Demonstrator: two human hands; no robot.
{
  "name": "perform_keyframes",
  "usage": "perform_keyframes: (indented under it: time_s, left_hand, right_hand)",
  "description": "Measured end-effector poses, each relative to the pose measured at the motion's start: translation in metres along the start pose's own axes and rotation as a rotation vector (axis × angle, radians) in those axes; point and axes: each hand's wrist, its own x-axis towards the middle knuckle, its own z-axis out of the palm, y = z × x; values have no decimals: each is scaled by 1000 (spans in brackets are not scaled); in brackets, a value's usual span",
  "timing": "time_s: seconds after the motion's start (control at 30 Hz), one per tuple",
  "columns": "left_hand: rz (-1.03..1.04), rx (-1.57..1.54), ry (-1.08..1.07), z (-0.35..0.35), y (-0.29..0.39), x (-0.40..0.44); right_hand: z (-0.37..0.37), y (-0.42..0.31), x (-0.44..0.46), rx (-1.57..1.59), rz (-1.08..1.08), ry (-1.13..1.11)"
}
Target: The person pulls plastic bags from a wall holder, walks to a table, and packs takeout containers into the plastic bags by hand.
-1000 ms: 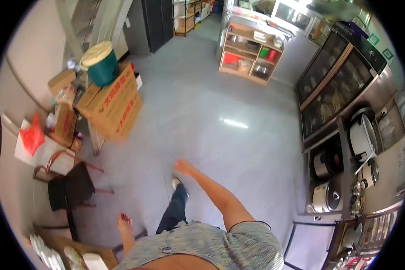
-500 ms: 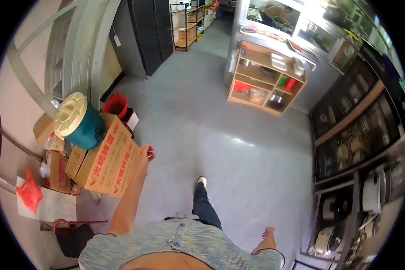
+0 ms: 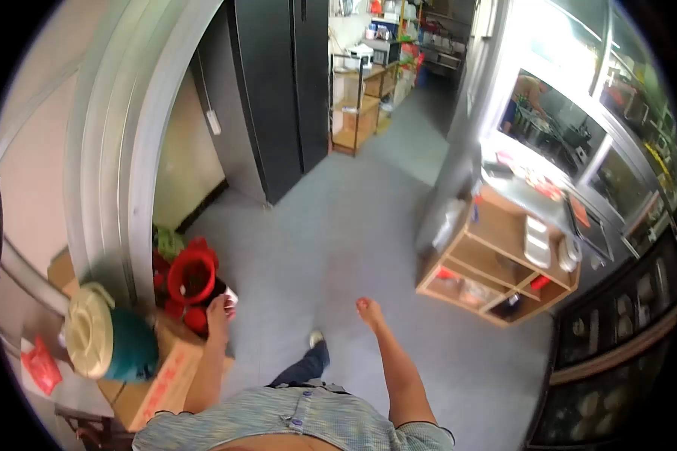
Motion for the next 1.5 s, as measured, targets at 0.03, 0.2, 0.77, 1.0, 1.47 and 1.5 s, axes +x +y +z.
perform_keyframes:
  time_s: [0.03,0.2,0.77,1.0,1.47,1.5]
  left_hand:
    - [-13,46,26,36,5,40]
    - [8,20,-280,249,87,178]
    - [-30,154,2,545,102,597]
    - [-171,57,139,629,110,803]
    - [-99,301,445,806,121,1005]
    - [-120,184,578,821,110,1001]
  right_hand:
    - [2,-11,39,47,35,-5]
    - [-43,127,128,-375,233,-243]
    - [-275,-120,962,98,266,-159]
    - [-272,-504,1272,167,-491,42]
    - [-393,-813,1750,249,-768,178]
    - [-397,-833,1786,215,-778,178]
